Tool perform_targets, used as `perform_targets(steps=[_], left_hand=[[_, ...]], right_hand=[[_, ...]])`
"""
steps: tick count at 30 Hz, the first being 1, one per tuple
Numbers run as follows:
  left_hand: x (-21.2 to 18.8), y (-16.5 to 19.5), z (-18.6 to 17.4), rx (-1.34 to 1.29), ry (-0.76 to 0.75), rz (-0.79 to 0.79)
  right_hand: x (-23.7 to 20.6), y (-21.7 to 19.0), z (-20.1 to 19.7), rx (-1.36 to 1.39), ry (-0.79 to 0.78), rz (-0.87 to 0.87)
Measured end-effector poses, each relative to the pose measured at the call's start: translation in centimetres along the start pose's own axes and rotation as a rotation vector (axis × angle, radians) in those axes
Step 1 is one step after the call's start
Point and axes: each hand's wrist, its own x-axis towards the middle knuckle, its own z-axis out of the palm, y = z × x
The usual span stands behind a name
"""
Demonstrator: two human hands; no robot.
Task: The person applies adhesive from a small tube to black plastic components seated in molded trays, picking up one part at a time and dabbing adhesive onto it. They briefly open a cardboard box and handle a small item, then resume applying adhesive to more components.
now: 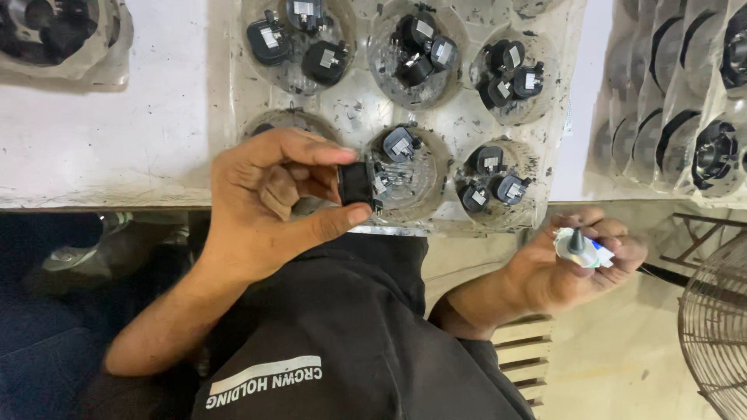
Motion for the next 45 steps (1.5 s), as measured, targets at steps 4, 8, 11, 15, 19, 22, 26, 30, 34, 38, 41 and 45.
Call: perform_targets(steps=[4,8,11,15,19,22,26,30,34,38,41,45], left_hand=[[-0.8,-0.5,0.3,-0.057,0.027,-0.035],[-1.1,-0.7,0.6,-0.129,0.049,-0.057],[-1.1,-0.8,0.7,-0.135,0.063,-0.101],[-1.2,-0.8,1.1,-0.224,0.036,-0.117],[-0.8,-0.7,1.9,-0.379,0.032,-0.13],[0.0,-0.9,2.7,-0.46,0.048,-0.22],[0.9,-0.9,3.9,-0.135,0.022,-0.153],[1.1,-0.6,4.5,-0.124,0.001,-0.077],[1.0,-0.2,4.3,0.107,0.044,0.014],[0.7,-0.1,4.3,0.147,0.102,0.113],[0.6,0.2,4.3,0.235,0.121,0.177],[0.9,0.7,4.1,0.39,0.115,0.258]], right_hand=[[0.3,1.0,-0.5,0.119,0.031,0.072],[0.3,0.9,0.3,0.122,-0.002,0.068],[0.3,0.7,1.7,0.045,0.027,0.04],[-0.4,0.6,4.2,0.032,-0.056,0.023],[-1.1,0.1,7.1,-0.031,-0.116,0.068],[-1.8,-0.5,9.3,-0.057,-0.119,0.105],[-2.3,-1.3,11.2,-0.038,-0.135,0.148],[-2.5,-2.3,11.4,0.018,-0.195,0.265],[-2.7,-2.6,10.8,0.047,-0.27,0.39],[-2.7,-2.6,10.5,0.09,-0.303,0.438],[-2.6,-2.5,10.5,0.094,-0.332,0.442],[-2.6,-2.5,10.7,0.164,-0.339,0.397]])
